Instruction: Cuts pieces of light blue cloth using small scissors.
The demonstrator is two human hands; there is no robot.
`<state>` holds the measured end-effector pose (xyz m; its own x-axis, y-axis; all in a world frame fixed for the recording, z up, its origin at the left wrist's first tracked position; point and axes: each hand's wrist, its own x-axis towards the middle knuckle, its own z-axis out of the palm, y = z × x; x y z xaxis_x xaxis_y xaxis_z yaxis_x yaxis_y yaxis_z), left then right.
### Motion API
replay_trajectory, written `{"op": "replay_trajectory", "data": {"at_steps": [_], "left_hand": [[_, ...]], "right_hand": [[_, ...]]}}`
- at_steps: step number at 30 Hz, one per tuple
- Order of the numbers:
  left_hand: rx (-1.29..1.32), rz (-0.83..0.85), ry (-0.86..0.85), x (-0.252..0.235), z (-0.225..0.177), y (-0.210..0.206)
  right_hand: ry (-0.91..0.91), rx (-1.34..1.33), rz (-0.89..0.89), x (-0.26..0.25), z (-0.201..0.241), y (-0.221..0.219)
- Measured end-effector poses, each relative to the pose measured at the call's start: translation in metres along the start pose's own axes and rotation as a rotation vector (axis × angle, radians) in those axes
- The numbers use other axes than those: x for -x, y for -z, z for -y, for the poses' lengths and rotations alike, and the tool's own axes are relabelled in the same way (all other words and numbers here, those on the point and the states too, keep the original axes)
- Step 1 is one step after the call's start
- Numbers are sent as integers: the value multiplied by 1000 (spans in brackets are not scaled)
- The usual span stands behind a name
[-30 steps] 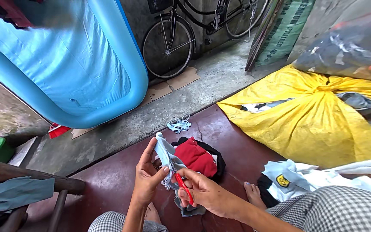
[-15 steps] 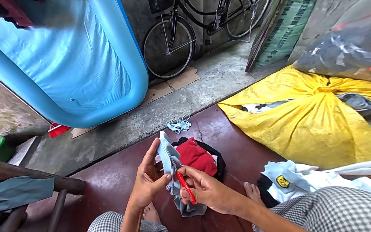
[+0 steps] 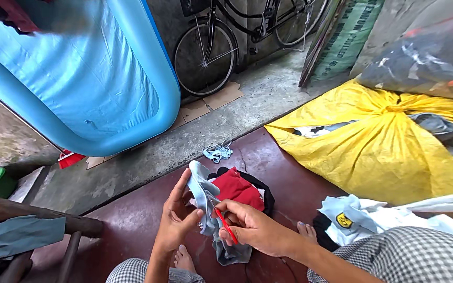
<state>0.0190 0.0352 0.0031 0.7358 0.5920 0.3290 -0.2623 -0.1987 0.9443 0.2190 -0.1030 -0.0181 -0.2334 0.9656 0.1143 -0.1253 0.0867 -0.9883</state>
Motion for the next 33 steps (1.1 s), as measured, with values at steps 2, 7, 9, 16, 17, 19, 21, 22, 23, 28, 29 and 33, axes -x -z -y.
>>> {"op": "replay_trajectory", "data": {"at_steps": [2,7,9,16,17,19,21,22,23,28,29,33], "left_hand": [[27,-82,-39,-1,4,4],[187,-266,-57,-3,7,-5],[198,-284,-56,-4,5,-9],[190,-237,-63,-5,4,-13],[190,-232,-66,-6,4,-12],[189,-229,-72,-6,5,-12],[186,-236,-71,-6,4,-12],[182,-239,-74,-6,4,-12],[176,-240,-80,-6,4,-12],[159,-248,-86,-6,2,-12],[157,-241,-89,-6,2,-12],[137,-182,-111,-5,1,-16]], "right_hand": [[1,83,-3,0,-2,1],[-9,271,-5,1,-7,-2],[12,307,-6,1,-7,-2],[76,353,-19,-2,-6,-3],[79,349,-20,-3,-7,-3],[70,342,-18,-3,-6,-4],[53,328,-21,-3,-5,-4],[38,318,-25,-3,-4,-4],[24,305,-30,-3,-4,-4],[33,304,-36,-3,-4,-5],[50,320,-36,-3,-4,-5],[92,365,-59,-4,-1,-7]]}}
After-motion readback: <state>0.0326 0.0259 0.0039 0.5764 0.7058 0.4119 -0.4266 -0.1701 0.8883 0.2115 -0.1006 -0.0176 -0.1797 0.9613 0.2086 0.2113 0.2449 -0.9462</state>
